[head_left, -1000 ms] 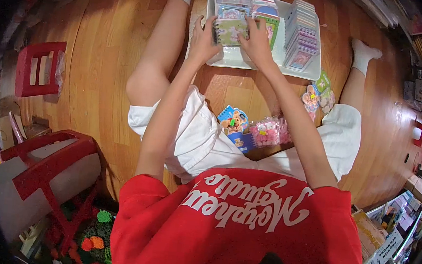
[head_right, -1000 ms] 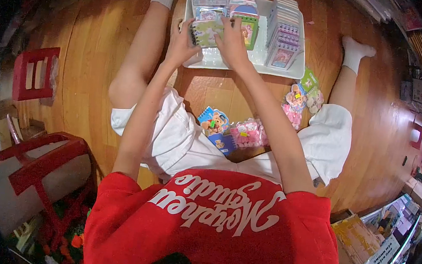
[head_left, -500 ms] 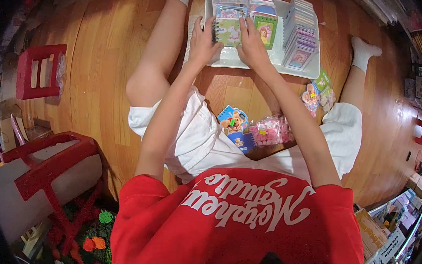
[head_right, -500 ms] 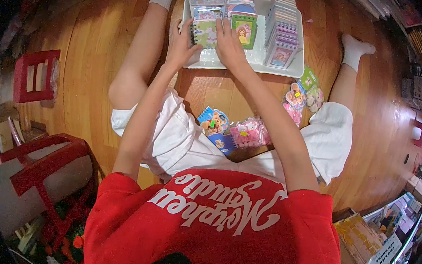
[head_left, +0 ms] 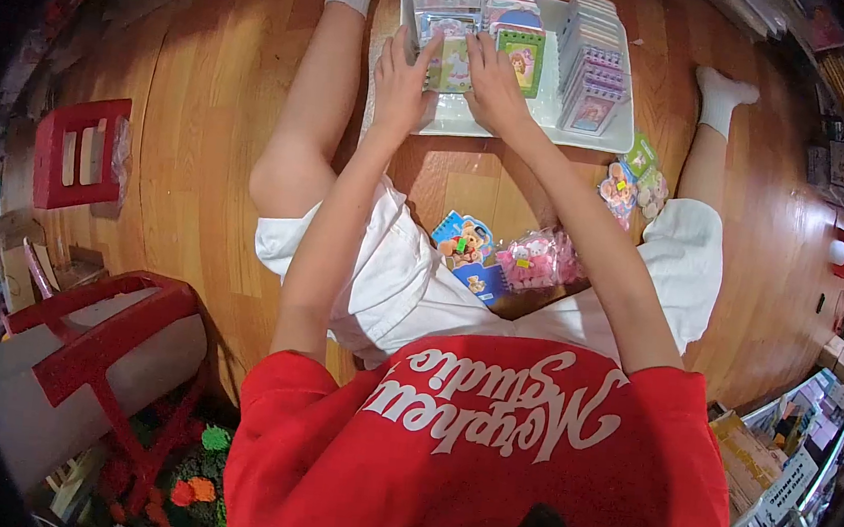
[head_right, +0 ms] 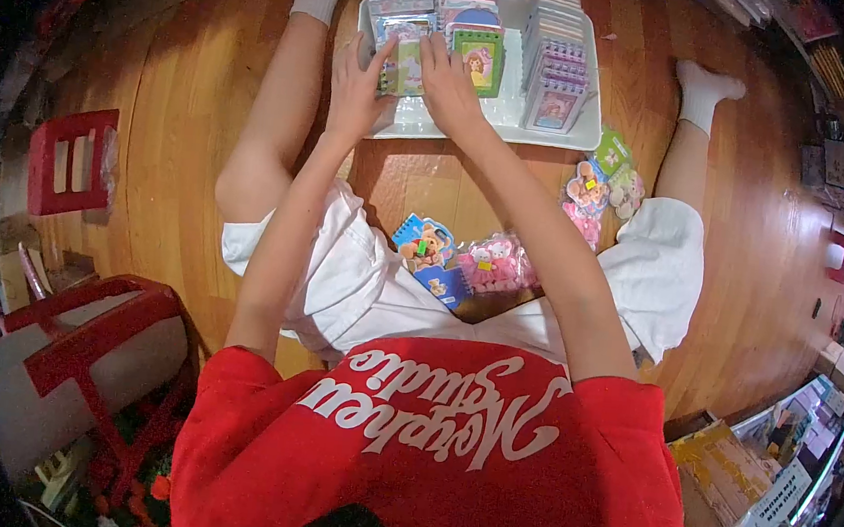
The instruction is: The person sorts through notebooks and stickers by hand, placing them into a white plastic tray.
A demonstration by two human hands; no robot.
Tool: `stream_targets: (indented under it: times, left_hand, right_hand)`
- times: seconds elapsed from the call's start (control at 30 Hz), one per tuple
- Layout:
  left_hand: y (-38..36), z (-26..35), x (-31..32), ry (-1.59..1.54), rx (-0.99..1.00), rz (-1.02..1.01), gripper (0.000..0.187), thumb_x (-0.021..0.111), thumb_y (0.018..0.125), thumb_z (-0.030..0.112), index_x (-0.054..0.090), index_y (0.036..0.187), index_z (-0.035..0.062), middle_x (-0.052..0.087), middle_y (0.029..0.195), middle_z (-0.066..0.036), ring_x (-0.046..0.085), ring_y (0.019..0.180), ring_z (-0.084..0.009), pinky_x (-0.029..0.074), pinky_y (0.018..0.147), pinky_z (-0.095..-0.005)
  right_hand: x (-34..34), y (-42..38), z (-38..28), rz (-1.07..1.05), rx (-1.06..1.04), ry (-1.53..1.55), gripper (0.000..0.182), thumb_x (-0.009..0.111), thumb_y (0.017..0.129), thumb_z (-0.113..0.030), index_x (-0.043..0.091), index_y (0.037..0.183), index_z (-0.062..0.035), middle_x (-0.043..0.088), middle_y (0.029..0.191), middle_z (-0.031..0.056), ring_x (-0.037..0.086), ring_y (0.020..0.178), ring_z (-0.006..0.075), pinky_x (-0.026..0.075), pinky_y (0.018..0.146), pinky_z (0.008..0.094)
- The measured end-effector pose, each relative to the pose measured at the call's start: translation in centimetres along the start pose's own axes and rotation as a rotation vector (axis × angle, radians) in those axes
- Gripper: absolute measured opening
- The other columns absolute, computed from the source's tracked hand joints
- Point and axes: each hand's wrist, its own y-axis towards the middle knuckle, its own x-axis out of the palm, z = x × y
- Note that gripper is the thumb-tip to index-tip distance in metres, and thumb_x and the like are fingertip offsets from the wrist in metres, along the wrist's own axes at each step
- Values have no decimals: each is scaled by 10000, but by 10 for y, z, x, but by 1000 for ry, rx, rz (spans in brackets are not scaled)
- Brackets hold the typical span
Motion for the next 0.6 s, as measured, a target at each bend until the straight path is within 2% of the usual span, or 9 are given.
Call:
stream_targets:
  times: [0.3, 0.4, 0.6]
  left_hand:
    - [1, 0, 0, 47, -35, -32, 979, 837, 611, 86, 355, 1437, 293, 318, 1431, -191, 331, 1307, -416, 325, 1066, -509]
    - [1, 0, 0, 37, -26, -30, 988, 835, 615, 84, 343, 1445, 296, 313, 1434, -192, 328, 1308, -422, 323, 1071, -510]
    - [0, -3, -1, 14, -14, -28, 997, 828, 626, 87, 324, 1456, 311, 307, 1437, -196, 322, 1314, -422, 312, 1085, -509]
  right_hand:
    - [-14, 9, -2, -115, -16, -69, 702, 725, 644, 5, 404, 1269, 31, 398, 1346, 188, 499, 1070, 366, 452, 882, 442]
    - [-10, 6, 2, -65, -30, -72, 833, 802, 596, -95, 383, 1304, 30, 389, 1338, 213, 482, 1081, 385, 438, 908, 440]
    - [-24, 8, 6, -55, 16, -62, 856, 848, 552, -212, 428, 1275, -29, 387, 1349, 180, 472, 1095, 371, 430, 898, 462]
